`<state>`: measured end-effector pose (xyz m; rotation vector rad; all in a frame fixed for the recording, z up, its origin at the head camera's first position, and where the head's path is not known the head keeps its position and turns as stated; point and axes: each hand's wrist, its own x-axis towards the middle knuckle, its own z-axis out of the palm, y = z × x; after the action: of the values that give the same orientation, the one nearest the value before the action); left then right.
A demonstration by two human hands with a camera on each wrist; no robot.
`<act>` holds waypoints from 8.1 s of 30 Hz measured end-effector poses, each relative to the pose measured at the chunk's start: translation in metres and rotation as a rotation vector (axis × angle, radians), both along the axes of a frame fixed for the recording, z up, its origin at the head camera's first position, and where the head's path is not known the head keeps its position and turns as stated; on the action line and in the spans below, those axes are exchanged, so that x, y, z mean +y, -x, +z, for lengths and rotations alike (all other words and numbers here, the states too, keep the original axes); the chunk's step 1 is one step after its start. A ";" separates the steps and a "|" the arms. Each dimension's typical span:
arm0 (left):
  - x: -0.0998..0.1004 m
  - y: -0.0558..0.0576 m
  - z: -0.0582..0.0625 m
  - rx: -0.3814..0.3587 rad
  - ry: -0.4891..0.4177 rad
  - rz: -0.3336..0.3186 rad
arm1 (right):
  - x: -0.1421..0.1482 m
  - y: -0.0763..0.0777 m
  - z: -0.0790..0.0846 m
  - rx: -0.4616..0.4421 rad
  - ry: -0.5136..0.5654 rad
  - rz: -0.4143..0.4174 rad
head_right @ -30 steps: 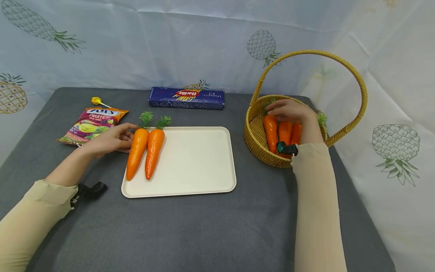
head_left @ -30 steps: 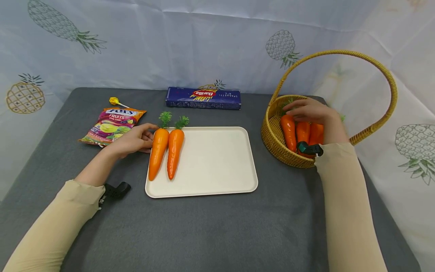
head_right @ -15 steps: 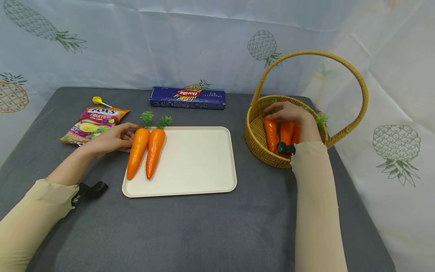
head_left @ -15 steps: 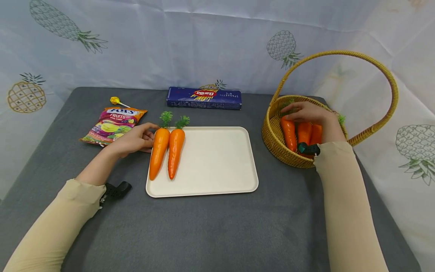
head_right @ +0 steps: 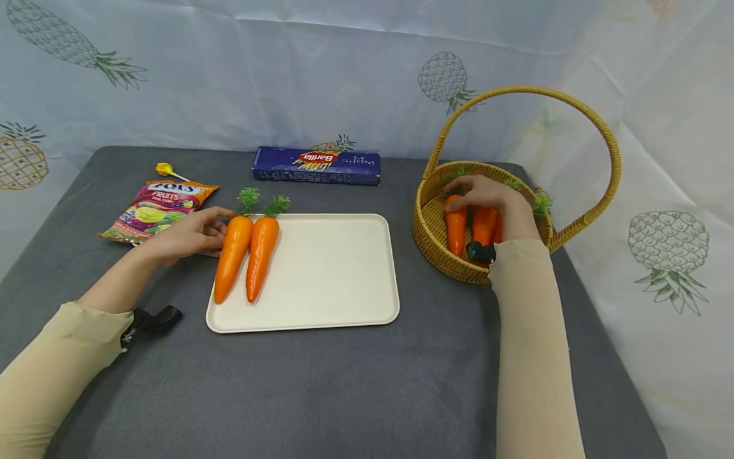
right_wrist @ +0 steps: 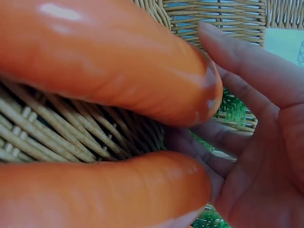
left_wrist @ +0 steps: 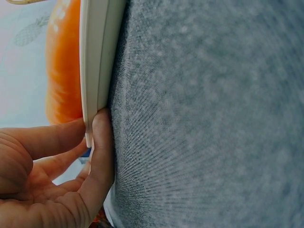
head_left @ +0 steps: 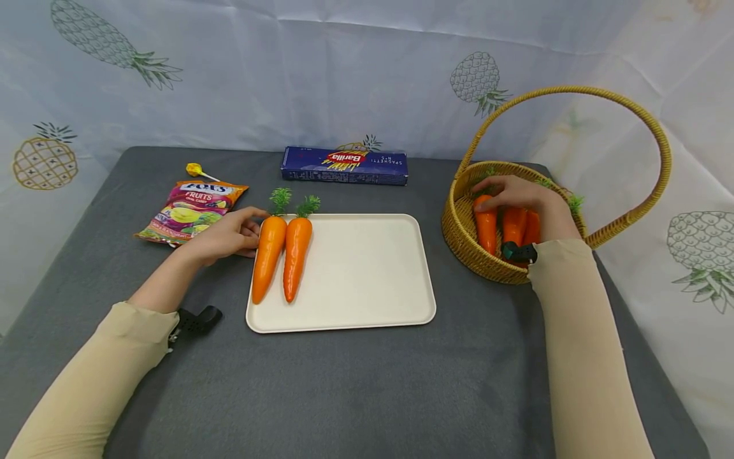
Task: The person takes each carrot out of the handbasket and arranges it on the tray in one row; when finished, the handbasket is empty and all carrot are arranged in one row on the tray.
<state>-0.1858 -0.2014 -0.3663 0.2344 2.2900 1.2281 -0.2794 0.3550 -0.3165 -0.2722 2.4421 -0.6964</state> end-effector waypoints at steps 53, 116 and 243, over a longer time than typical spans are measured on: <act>0.001 0.000 -0.001 0.003 0.002 -0.003 | 0.005 -0.022 0.050 0.223 0.502 -0.302; 0.000 0.001 0.000 -0.003 -0.007 -0.006 | -0.183 -0.068 0.014 0.292 0.557 0.148; 0.000 0.001 0.002 0.001 -0.002 -0.013 | -0.273 -0.070 -0.038 0.016 0.470 -0.083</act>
<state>-0.1864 -0.2016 -0.3645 0.2500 2.2845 1.2245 -0.2098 0.0824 -0.3542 -0.3585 2.2852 -1.3078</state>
